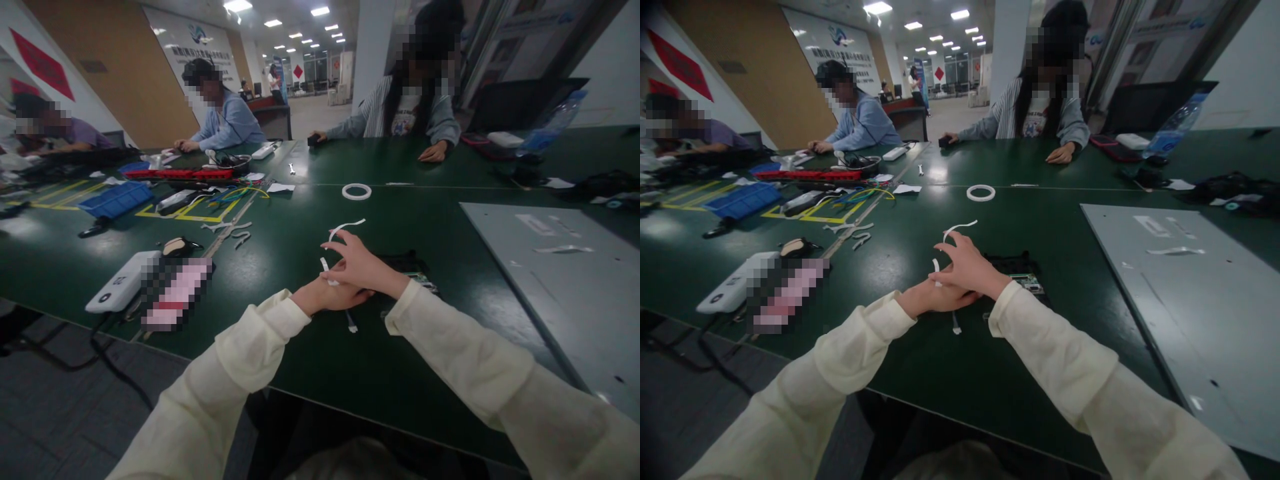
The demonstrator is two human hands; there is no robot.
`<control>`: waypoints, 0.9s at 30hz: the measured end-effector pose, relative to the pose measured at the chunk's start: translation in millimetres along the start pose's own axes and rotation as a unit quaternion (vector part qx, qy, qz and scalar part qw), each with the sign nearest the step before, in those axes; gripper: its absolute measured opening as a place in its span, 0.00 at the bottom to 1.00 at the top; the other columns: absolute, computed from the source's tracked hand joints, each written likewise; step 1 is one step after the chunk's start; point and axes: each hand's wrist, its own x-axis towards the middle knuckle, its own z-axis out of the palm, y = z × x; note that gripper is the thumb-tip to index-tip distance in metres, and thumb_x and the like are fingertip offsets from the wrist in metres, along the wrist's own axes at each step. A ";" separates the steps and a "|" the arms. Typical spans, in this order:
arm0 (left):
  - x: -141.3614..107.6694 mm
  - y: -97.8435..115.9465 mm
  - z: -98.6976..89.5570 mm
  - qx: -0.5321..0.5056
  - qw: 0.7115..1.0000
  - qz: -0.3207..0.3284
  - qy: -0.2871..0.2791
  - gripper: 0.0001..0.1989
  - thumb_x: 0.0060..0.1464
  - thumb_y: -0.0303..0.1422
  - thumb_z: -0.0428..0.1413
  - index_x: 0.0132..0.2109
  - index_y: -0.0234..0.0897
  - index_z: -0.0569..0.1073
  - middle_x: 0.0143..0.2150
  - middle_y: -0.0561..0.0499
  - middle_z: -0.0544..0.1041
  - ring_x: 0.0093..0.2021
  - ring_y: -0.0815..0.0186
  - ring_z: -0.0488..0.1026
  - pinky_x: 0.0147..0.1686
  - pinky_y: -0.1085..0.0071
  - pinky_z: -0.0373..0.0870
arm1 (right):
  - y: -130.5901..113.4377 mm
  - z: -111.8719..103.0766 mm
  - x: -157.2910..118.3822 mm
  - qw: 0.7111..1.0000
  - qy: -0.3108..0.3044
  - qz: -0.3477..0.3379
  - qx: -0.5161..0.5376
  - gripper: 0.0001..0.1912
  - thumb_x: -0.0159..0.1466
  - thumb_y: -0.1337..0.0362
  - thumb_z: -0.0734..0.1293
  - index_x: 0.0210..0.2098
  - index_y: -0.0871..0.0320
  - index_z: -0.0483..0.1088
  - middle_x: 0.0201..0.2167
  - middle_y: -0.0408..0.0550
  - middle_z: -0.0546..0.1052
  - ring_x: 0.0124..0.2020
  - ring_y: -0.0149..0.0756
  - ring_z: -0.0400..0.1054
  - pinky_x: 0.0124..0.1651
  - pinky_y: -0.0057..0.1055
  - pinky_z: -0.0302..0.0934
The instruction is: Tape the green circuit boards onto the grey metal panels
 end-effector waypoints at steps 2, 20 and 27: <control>0.9 0.4 -2.8 -0.016 1.000 0.008 -0.006 0.19 0.62 0.35 0.46 0.55 0.28 0.66 0.54 0.39 0.72 0.57 0.56 0.67 0.56 0.58 0.63 | -1.1 -4.3 2.1 0.997 0.057 -0.007 0.043 0.29 0.56 0.58 0.69 0.56 0.57 0.64 0.59 0.56 0.58 0.59 0.47 0.54 0.59 0.45 0.54; 1.3 -9.4 5.0 -0.077 0.995 0.063 0.016 0.18 0.55 0.34 0.53 0.52 0.34 0.69 0.59 0.41 0.66 0.64 0.55 0.57 0.63 0.55 0.51 | -13.6 -14.8 -56.5 0.929 -0.101 0.202 0.294 0.27 0.63 0.62 0.62 0.61 0.60 0.55 0.26 0.45 0.75 0.19 0.29 0.65 0.19 0.24 0.57; 2.4 -5.5 -3.8 -0.115 0.993 0.019 0.012 0.25 0.58 0.36 0.50 0.61 0.37 0.58 0.63 0.41 0.61 0.63 0.56 0.58 0.62 0.55 0.54 | -16.2 -4.8 -60.5 0.966 -0.051 0.201 0.151 0.38 0.65 0.55 0.61 0.68 0.58 0.40 0.26 0.47 0.75 0.27 0.37 0.70 0.29 0.31 0.64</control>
